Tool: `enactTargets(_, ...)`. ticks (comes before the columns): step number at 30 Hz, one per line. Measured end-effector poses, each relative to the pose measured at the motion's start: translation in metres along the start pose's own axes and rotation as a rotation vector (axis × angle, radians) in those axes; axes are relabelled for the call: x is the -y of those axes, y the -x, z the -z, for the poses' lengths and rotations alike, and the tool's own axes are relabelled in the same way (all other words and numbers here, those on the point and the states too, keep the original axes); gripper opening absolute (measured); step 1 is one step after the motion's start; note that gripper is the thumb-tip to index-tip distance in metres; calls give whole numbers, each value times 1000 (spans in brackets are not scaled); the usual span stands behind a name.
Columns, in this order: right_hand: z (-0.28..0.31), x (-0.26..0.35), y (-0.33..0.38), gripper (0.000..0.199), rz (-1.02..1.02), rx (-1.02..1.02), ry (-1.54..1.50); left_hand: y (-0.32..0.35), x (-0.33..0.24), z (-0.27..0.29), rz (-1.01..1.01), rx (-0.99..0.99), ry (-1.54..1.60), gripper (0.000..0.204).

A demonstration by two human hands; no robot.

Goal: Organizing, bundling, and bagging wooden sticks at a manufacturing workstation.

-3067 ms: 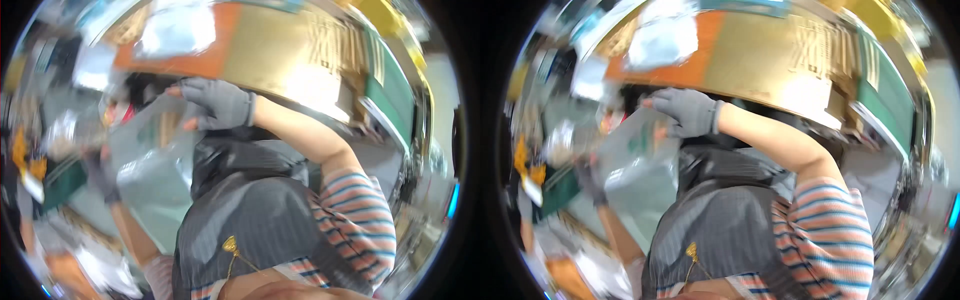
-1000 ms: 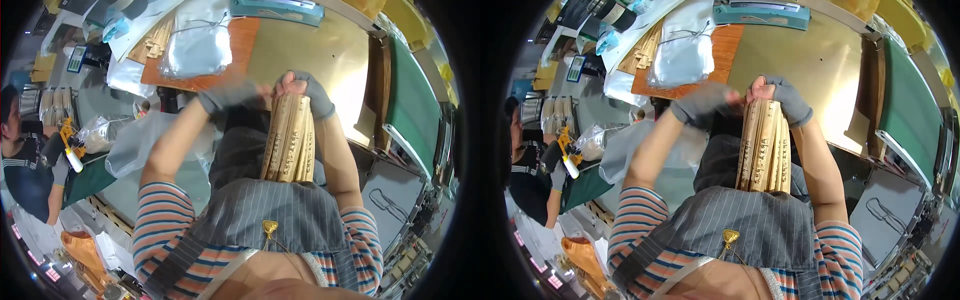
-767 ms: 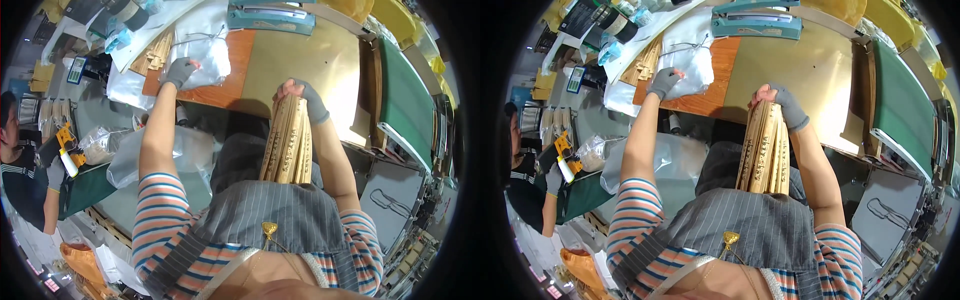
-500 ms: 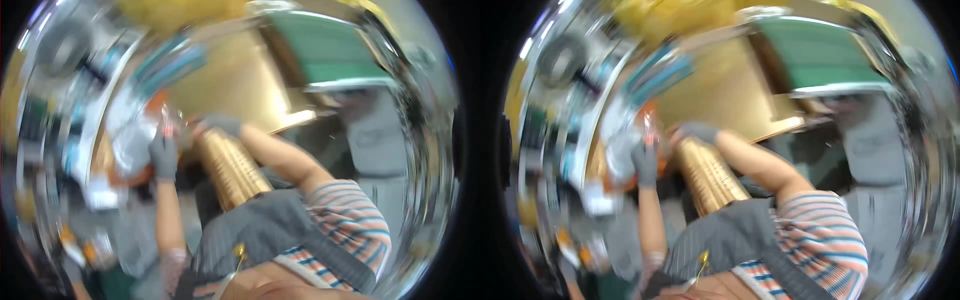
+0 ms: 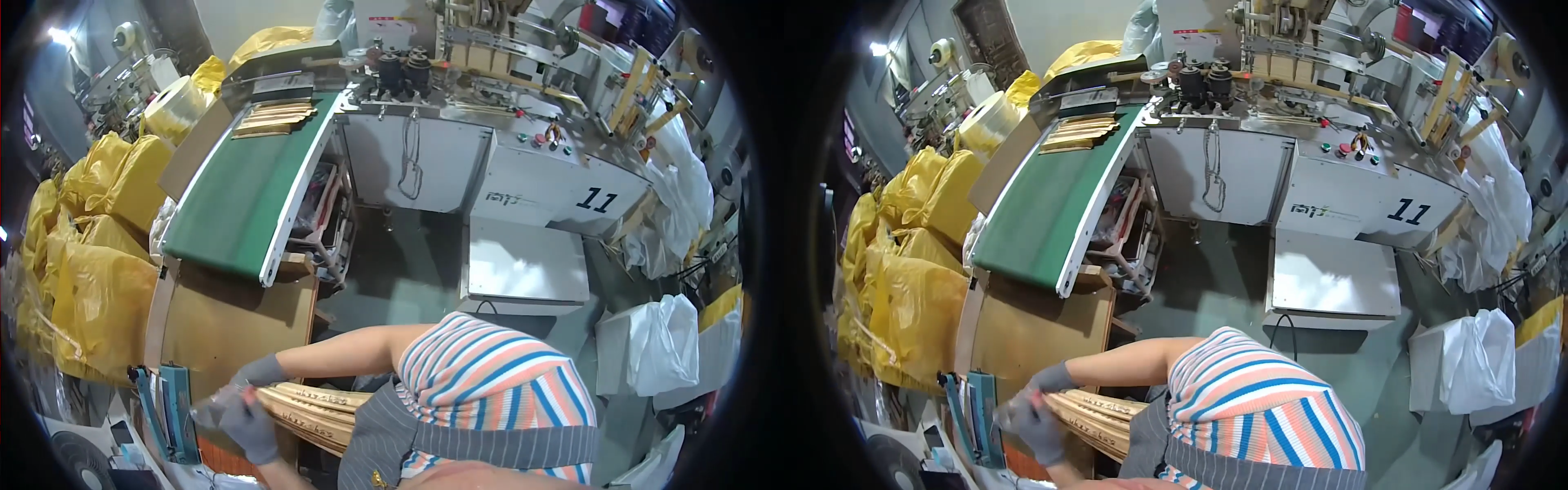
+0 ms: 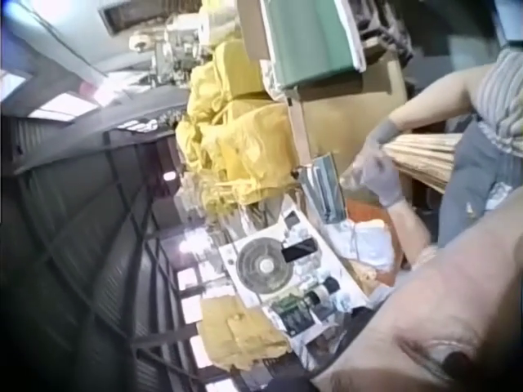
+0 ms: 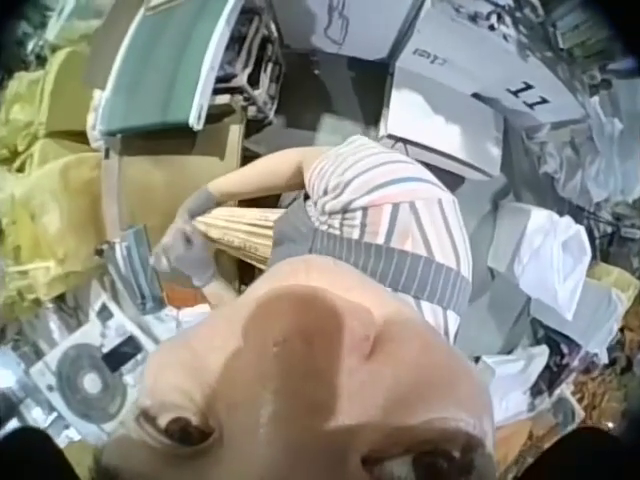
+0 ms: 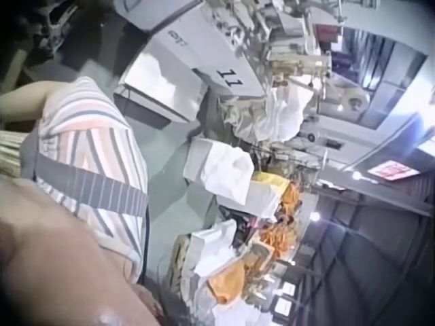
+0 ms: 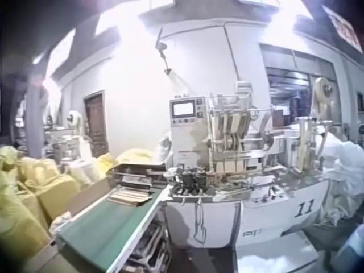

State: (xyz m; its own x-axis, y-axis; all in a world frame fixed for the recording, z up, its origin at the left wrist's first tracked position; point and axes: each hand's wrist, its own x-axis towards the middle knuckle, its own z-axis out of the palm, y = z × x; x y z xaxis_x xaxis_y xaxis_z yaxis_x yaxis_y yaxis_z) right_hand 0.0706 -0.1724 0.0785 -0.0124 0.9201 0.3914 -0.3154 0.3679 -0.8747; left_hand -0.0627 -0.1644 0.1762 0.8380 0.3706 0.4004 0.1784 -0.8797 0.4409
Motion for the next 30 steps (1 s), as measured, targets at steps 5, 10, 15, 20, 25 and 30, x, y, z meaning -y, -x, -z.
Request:
enactTargets(5,-7,-20,43,37,-385,-233,-551,68,-3,-59,306,-540,446,30)
enactTargets(10,-54,19,153,69,-575,-94,-304,122,5,-66,381,-419,501,27)
enactTargets(15,-32,57,66,22,104,-361,1223,81,-22,-13,462,-285,427,24)
enactTargets(20,-48,130,-25,14,361,-245,1288,9,65,76,314,-404,35,14)
enactTargets(25,-18,162,-83,14,-88,-166,1411,-2,77,122,613,94,122,20)
enactTargets(30,2,130,-107,26,-369,114,1499,10,110,108,415,-226,137,26)
